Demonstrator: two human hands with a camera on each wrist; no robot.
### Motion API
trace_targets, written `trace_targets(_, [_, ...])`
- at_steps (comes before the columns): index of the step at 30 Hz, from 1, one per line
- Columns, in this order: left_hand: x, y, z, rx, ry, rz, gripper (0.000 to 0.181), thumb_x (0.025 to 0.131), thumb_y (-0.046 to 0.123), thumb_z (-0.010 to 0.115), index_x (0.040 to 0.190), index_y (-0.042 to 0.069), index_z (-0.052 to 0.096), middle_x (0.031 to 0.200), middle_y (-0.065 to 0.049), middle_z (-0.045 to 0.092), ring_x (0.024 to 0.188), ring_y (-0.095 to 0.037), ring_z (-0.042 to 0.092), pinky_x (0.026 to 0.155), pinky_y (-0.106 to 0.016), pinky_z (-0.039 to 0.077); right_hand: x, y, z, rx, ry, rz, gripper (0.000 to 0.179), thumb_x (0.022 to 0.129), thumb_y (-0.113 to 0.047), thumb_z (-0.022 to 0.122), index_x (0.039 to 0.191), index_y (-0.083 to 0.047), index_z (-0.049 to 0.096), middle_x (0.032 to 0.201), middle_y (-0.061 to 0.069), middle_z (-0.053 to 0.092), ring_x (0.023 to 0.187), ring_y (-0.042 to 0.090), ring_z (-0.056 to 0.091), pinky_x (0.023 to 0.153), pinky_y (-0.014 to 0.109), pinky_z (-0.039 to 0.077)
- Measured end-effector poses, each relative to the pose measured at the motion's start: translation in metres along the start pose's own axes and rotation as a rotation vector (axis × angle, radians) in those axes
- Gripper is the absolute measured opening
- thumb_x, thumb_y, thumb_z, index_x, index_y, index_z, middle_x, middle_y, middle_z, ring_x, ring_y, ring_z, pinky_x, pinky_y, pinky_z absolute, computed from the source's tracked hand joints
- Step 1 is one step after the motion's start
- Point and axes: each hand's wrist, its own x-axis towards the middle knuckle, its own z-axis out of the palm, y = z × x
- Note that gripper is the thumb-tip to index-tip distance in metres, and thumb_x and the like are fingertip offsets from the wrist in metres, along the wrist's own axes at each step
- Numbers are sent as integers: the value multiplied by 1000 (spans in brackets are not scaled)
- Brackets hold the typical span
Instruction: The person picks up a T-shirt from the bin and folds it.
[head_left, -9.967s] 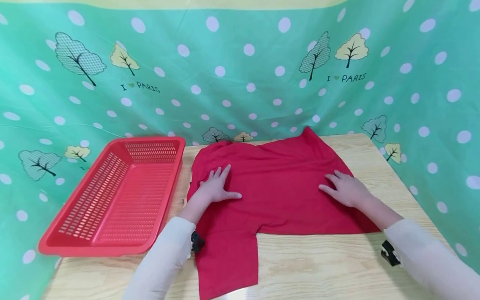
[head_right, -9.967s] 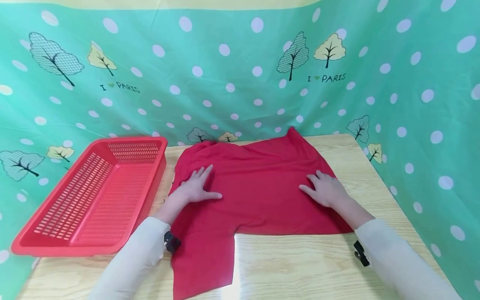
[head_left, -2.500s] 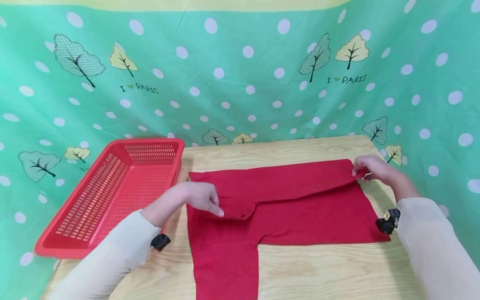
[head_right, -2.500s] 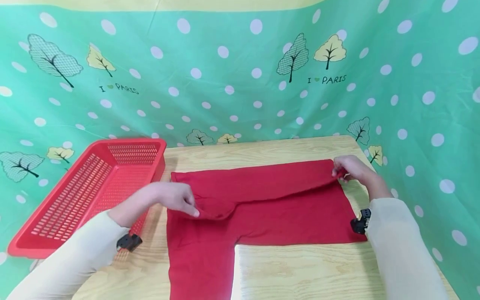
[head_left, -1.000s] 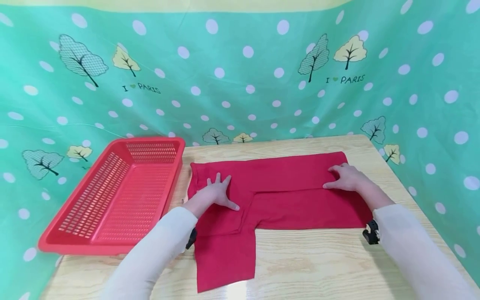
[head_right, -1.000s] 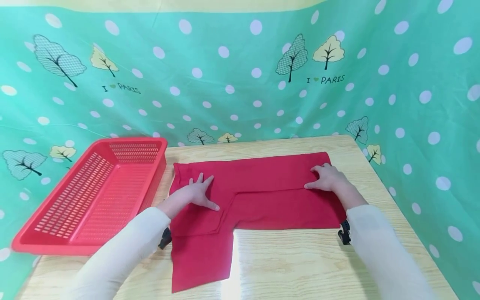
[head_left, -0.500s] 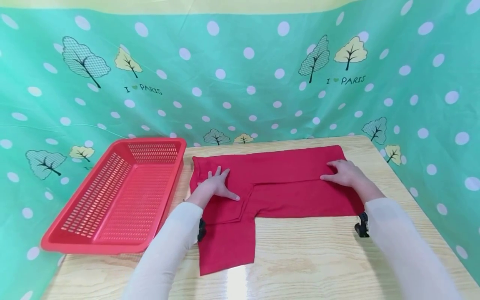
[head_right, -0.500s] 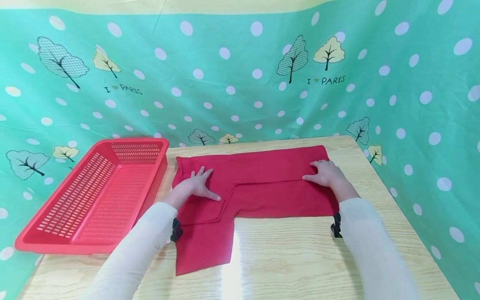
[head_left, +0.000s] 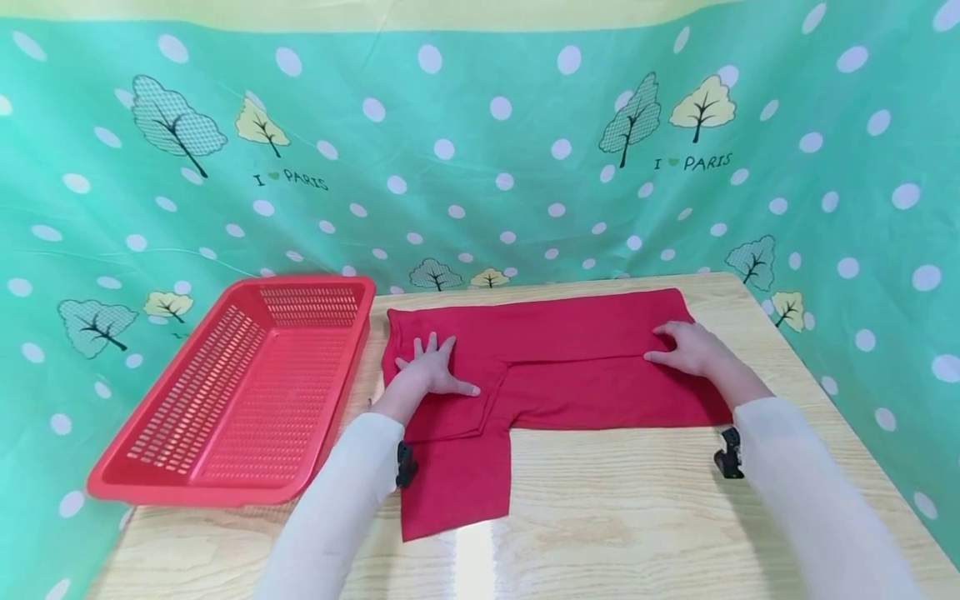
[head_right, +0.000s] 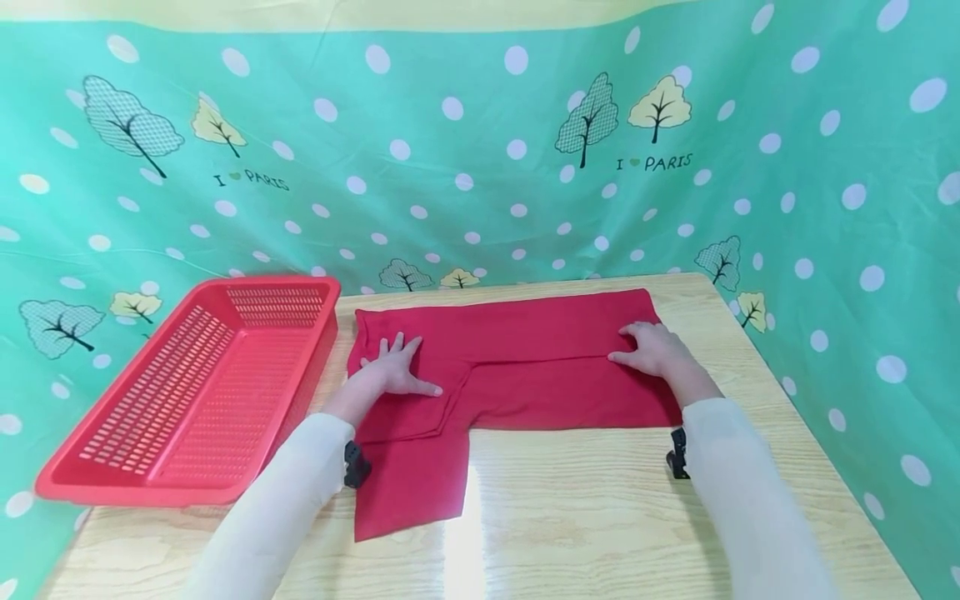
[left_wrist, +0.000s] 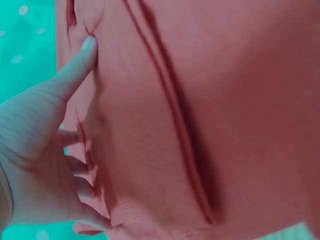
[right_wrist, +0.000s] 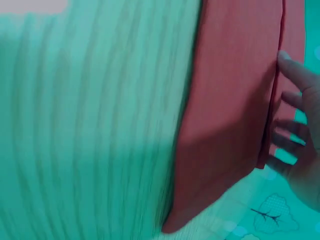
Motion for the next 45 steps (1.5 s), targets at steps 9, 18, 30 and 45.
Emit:
trace_targets(9, [-21,11,9,41,84,58,93,81,47,67,151,14,16,156,-19,10,143,-44,6,108,-66,17,-14,1,-7,-14,12,-109,66,74,-38,77,122,3,57,121,24,55,113,43,48,93,54,45])
trace_targets(18, [-60,7,14,100,66,320,82,81,53,65,147,16,32,153,-13,27,142,-35,23,107,-59,28,-48,-8,-17,-96,-35,-185,56,72,-40,78,111,-3,65,113,20,59,105,38,54,87,51,48])
trace_targets(30, [-105,-30,37,304,129,723,63,73,57,70,122,19,60,124,-4,53,114,-20,50,91,-38,43,-82,-1,-21,-163,-142,-246,60,63,-50,81,104,-9,68,101,6,64,92,23,58,75,36,53])
trace_targets(45, [-122,-62,53,364,30,869,85,51,70,76,121,27,56,106,8,49,96,-7,45,82,-23,44,-96,9,-11,-177,-201,-256,34,67,-30,82,90,-13,66,90,-2,56,80,12,52,67,29,48])
